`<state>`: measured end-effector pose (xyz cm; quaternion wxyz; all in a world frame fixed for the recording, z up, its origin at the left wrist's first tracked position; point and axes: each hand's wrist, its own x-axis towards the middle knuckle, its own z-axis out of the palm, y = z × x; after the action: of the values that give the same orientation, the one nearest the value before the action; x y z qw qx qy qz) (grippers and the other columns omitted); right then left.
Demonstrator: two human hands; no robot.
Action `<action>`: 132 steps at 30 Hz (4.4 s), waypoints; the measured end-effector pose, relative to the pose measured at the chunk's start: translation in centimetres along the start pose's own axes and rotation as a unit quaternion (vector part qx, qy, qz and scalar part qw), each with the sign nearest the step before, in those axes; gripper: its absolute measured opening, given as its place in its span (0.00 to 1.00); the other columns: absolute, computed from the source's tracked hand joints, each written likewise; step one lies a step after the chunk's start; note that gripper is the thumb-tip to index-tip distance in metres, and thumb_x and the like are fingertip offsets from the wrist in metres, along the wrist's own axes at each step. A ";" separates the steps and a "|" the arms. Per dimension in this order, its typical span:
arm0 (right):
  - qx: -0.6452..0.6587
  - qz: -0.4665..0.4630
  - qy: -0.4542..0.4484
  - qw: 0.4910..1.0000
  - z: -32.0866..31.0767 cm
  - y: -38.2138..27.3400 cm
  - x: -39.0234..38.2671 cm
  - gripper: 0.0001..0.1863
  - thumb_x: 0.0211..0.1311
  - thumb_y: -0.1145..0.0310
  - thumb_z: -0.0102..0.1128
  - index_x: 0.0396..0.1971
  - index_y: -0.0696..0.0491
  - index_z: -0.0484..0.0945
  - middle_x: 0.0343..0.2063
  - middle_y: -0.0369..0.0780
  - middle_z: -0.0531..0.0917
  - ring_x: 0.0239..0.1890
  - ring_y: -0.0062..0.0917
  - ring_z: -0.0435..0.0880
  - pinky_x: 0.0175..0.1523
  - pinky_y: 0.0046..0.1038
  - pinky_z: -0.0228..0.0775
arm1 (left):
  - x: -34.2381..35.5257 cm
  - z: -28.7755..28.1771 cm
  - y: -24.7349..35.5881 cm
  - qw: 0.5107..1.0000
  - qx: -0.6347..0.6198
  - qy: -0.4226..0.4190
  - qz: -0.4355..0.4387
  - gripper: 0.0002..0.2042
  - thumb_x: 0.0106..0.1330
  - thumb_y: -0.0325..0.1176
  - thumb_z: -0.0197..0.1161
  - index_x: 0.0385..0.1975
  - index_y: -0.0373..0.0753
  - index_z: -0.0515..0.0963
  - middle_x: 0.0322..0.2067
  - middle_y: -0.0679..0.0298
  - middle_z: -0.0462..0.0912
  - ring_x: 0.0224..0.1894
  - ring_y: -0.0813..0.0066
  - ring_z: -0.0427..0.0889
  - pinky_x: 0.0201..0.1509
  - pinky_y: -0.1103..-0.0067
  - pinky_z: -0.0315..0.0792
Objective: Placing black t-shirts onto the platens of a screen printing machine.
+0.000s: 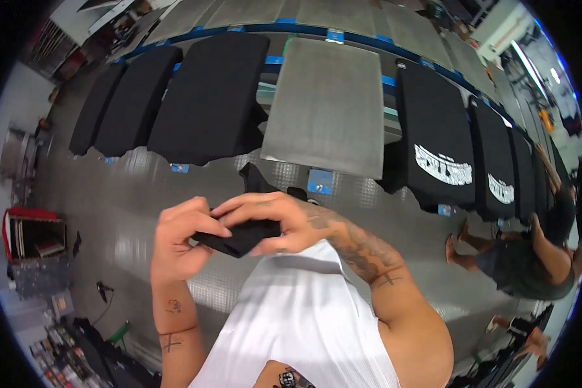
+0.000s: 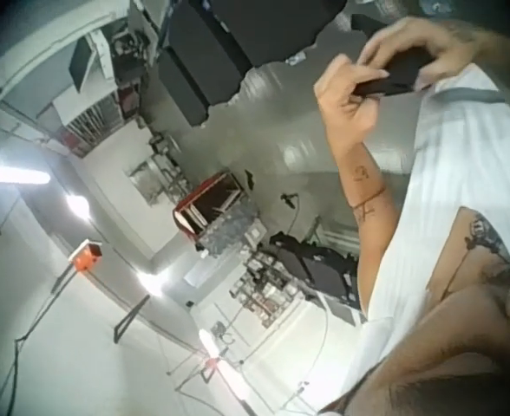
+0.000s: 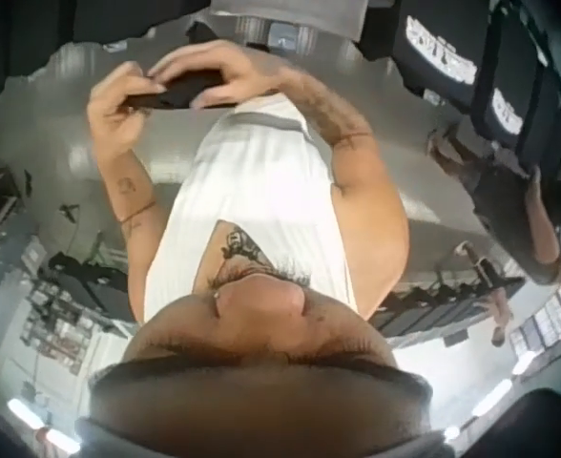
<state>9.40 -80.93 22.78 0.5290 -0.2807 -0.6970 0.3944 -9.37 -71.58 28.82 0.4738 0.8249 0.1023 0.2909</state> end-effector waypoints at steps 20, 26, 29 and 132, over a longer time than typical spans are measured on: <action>-0.238 0.040 0.010 0.970 6.7 -10.1 -7.7 0.17 0.48 0.65 0.69 0.20 0.60 0.71 0.21 0.36 0.72 0.25 0.20 0.70 0.30 0.25 0.62 | -1.0 1.4 5.6 0.892 -0.148 -0.351 0.243 0.25 0.46 0.46 0.72 0.09 0.32 0.67 0.06 0.66 0.55 0.07 0.72 0.56 0.15 0.78 0.48; -0.124 -0.001 0.030 0.992 7.1 -12.5 -13.1 0.22 0.46 0.64 0.69 0.17 0.60 0.63 0.19 0.41 0.70 0.24 0.34 0.69 0.33 0.28 0.63 | 0.5 5.0 5.5 0.854 -0.252 -0.364 0.274 0.22 0.48 0.40 0.72 0.08 0.33 0.66 0.06 0.65 0.56 0.05 0.72 0.54 0.14 0.78 0.48; -0.168 0.023 0.054 0.984 6.6 -13.4 -15.4 0.15 0.44 0.68 0.70 0.22 0.61 0.73 0.17 0.38 0.73 0.24 0.17 0.70 0.30 0.27 0.64 | 1.1 6.7 8.8 0.780 -0.351 -0.427 0.294 0.20 0.49 0.35 0.71 0.08 0.35 0.66 0.05 0.64 0.57 0.04 0.73 0.54 0.14 0.78 0.48; -0.378 0.491 0.456 0.639 -71.5 31.6 -15.6 0.14 0.56 0.61 0.65 0.25 0.58 0.82 0.20 0.30 0.78 0.24 0.14 0.71 0.31 0.22 0.64 | 62.7 13.2 -59.0 0.921 0.254 0.070 -0.286 0.16 0.60 0.46 0.61 0.30 0.37 0.83 0.27 0.57 0.83 0.31 0.66 0.82 0.39 0.72 0.72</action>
<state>81.51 -58.64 -2.79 0.3562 -0.9014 -0.2153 0.1196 55.30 -22.03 -1.84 0.3026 0.8307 0.4374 0.1645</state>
